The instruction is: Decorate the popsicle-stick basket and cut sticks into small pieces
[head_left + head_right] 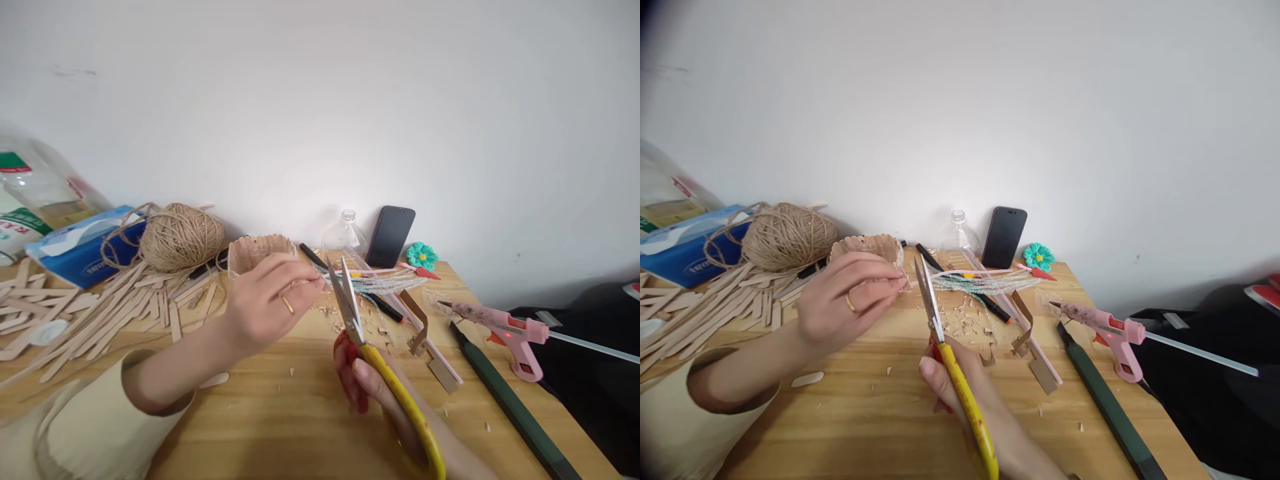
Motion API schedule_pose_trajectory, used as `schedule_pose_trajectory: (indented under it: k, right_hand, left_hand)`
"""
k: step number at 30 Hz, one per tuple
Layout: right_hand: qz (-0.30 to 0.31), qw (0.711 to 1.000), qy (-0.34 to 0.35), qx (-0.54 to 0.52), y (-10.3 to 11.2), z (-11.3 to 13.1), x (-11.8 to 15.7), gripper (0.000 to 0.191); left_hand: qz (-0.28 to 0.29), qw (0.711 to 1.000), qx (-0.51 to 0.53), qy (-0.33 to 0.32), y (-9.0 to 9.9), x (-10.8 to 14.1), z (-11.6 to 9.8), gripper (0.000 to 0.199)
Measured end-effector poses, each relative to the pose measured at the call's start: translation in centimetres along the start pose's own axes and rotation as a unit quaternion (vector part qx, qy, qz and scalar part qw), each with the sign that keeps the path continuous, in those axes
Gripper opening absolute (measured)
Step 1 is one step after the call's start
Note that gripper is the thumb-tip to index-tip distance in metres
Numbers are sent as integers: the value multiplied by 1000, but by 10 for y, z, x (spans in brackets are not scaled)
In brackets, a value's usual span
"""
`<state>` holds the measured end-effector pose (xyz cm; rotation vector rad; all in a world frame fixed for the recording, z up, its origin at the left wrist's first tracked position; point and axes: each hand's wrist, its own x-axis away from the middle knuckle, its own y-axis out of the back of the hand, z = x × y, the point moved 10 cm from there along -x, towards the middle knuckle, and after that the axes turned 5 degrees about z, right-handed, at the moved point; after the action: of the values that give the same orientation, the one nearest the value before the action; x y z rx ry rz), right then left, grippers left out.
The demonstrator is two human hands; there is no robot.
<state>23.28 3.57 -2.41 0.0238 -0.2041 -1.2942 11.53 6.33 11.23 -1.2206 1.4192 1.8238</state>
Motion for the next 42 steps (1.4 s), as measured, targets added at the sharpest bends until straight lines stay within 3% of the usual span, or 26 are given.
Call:
schedule_pose_trajectory:
  k: [5, 10, 19, 29, 33, 36, 39, 40, 42]
  right_hand:
    - [18, 999, -7, 36, -9, 7, -2, 49]
    - [1, 995, -36, 91, -5, 14, 0, 52]
    - [-11, 991, -46, 126, -1, 14, -2, 56]
    - [-17, 987, -50, 155, 1, 12, -6, 58]
    - [-25, 985, -47, 163, 3, 12, -6, 58]
    - [-35, 986, -53, 155, 7, 10, -5, 59]
    - [-50, 983, -64, 166, 10, 8, -4, 60]
    - [-54, 981, -67, 172, 11, 8, -4, 59]
    - [-60, 979, -75, 180, 12, 7, -4, 57]
  left_hand:
    - [31, 985, -120, -122, -2, 2, -24, 9]
    - [31, 973, -151, -170, -2, 10, -31, 15]
    - [23, 971, -166, -173, -2, 15, -33, 17]
    - [74, 966, -161, -187, 0, 7, -37, 17]
    - [58, 971, -141, -183, -2, 9, -32, 20]
    - [-2, 987, -101, -121, 5, 6, -20, 15]
    - [-8, 996, 38, 81, 5, 0, 17, 18]
    - [23, 979, 108, 172, -4, 2, 32, 17]
    - [108, 902, 241, 342, -30, 16, 53, 10]
